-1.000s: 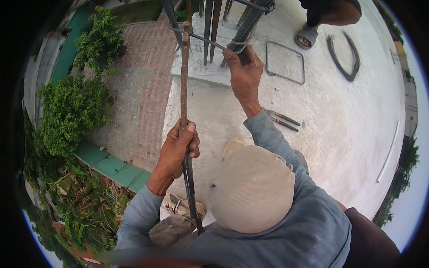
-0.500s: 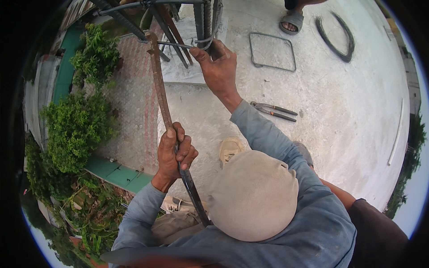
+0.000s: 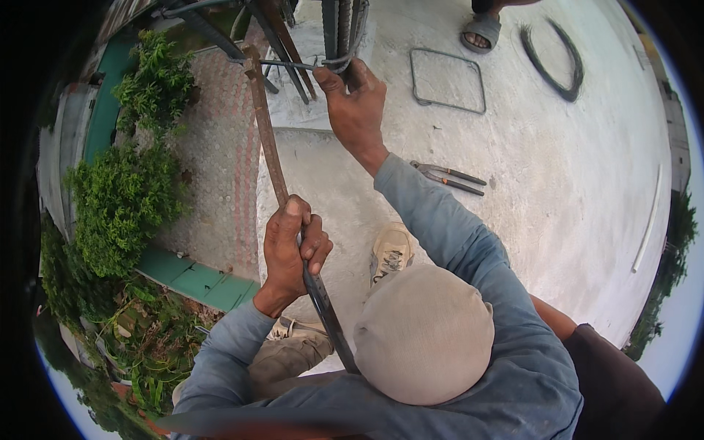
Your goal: The person assembles a metal frame by bending and securing metal rods with pliers and a hammer. They work alongside another person who assists with holding and positioning the frame components.
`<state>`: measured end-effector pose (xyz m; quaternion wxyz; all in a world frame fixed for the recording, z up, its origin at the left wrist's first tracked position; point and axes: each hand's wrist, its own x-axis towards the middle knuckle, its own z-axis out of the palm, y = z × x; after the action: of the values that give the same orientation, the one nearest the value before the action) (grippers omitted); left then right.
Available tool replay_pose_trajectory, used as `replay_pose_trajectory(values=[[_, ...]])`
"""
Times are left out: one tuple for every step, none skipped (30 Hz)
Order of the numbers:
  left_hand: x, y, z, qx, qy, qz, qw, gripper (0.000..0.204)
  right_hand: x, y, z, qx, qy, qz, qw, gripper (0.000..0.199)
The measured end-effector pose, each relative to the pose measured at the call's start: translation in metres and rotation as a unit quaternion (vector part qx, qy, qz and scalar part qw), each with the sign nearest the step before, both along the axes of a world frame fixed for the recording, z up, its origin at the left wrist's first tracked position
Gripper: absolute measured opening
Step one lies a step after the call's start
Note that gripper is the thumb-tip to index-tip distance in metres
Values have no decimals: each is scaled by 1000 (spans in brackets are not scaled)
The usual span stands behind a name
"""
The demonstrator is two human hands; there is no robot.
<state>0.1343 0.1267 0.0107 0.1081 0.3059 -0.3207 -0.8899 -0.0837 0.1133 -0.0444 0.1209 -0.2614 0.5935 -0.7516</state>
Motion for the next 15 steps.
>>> replay_pose_trajectory(values=[[0,2,0,-2,0,2,1000,35,1,0,-1,11,-7,-1,1000,39],[-2,3,-1,-13,-2,-3,1000,35,1,-1,-1,4,-10,3,1000,39],[-3,4,-1,-7,-2,9,1000,35,1,-1,-2,0,-17,6,1000,38],[-5,7,0,-6,-5,14,1000,35,1,-1,-2,-3,-23,3,1000,38],[-8,9,1,-8,-7,17,1000,34,0,-1,-2,-1,-19,9,1000,37],[-10,12,2,-15,-20,24,999,35,-1,0,-2,3,-17,7,1000,37],[-14,15,3,-23,-30,30,999,35,-2,0,-1,7,-12,6,1000,37],[-16,19,4,-30,-41,36,998,36,-1,1,-1,-4,-17,12,1000,36],[-17,20,6,-27,-43,38,998,36,-2,0,0,-17,-20,19,999,35],[-17,21,6,-25,-41,40,998,36,-1,1,1,-35,-15,27,999,34],[-18,20,6,-28,-34,42,998,36,-2,1,2,-14,-12,22,1000,35],[-17,19,7,-29,-30,37,998,36,-1,2,4,4,-8,22,1000,36],[-16,18,7,-33,-30,32,998,37,-1,3,6,28,-1,21,999,37],[-13,16,7,-39,-36,29,998,37,-1,5,9,50,0,33,998,40],[-12,14,7,-40,-35,25,998,38,0,10,13,79,9,48,996,43]])
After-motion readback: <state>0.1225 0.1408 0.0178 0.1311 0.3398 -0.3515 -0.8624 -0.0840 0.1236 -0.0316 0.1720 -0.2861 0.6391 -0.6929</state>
